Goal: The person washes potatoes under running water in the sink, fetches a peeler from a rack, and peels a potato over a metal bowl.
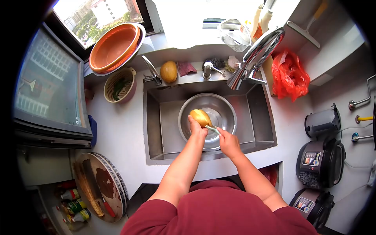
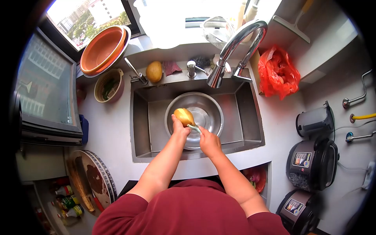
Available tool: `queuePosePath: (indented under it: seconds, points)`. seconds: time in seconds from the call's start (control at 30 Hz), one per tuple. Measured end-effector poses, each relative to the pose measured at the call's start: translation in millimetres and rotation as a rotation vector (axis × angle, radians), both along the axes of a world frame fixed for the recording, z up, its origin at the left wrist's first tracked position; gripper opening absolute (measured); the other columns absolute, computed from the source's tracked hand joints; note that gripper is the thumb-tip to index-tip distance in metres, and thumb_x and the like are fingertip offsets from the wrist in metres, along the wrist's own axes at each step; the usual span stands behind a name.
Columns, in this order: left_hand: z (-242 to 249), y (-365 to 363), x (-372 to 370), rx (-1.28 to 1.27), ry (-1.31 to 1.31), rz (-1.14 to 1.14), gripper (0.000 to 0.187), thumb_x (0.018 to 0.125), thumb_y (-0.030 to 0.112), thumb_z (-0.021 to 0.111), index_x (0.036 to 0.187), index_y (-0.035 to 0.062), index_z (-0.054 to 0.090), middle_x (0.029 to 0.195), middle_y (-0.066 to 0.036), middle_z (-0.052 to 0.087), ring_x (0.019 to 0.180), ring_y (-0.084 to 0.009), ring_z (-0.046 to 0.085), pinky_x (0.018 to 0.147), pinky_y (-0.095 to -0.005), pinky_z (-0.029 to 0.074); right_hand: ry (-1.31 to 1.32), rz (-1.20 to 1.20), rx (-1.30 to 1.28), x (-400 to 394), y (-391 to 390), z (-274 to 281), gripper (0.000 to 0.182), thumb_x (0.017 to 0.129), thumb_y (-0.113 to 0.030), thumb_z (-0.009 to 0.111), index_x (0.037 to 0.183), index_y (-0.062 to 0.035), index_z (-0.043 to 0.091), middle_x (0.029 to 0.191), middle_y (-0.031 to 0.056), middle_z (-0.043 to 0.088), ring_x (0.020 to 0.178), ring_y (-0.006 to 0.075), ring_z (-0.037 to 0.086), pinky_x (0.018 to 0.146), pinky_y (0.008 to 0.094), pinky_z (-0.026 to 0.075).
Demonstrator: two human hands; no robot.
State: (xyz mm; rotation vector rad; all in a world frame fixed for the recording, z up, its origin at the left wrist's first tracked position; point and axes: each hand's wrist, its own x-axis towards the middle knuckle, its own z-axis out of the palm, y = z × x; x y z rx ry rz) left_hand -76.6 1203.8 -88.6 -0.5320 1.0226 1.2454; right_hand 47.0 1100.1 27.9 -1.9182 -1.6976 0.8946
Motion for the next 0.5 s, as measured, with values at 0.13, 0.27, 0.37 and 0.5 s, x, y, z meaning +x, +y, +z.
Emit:
queuePosePath:
  seconds: [0.13,0.27,0.37,0.5]
  points:
    - [18.7,2.2,-18.7,0.130,-0.038,-0.036,0.064,0.087,0.066,0.045,0.127,0.0159,0.049,0.124,-0.006,0.055,0.110,-0.0251,0.055,0.093,-0.0426,0.047,0.041,-0.135,0.043,13.3,1.6,-22.4,0.032,0.091,-0.017,0.051,0.123,-0.0118,0.056,0.093,0.0166,0.067,0.085,0.0314,0.065,0.075,0.0390,0.050]
    - [21.0,-11.5,-35.3,0.336,0.021,-0.162,0.062,0.084,0.064,0.053,0.124,0.0164,0.052,0.120,-0.005,0.057,0.110,-0.0237,0.055,0.094,-0.0433,0.046,0.099,-0.122,0.001,43.2,31.0,-99.2,0.032,0.093,-0.019,0.050,0.124,-0.0097,0.053,0.077,0.0088,0.061,0.064,0.0183,0.056,0.059,0.0346,0.047]
    - [29.5,-22.6,-47.9,0.411,0.087,-0.292,0.056,0.087,0.054,0.057,0.126,0.0149,0.049,0.122,-0.007,0.057,0.114,-0.0260,0.054,0.097,-0.0456,0.045,0.228,-0.275,-0.433,52.6,41.9,-115.1,0.036,0.091,-0.023,0.052,0.123,-0.0065,0.056,0.099,0.0188,0.066,0.088,0.0328,0.064,0.076,0.0398,0.049]
    - [39.6,-37.5,-69.7,0.436,0.090,-0.415,0.048,0.091,0.042,0.054,0.129,0.0145,0.047,0.124,-0.009,0.056,0.115,-0.0272,0.054,0.094,-0.0456,0.047,0.409,-0.320,-0.549,37.1,39.5,-55.3,0.033,0.093,-0.019,0.050,0.121,-0.0045,0.059,0.104,0.0165,0.067,0.090,0.0237,0.065,0.075,0.0348,0.049]
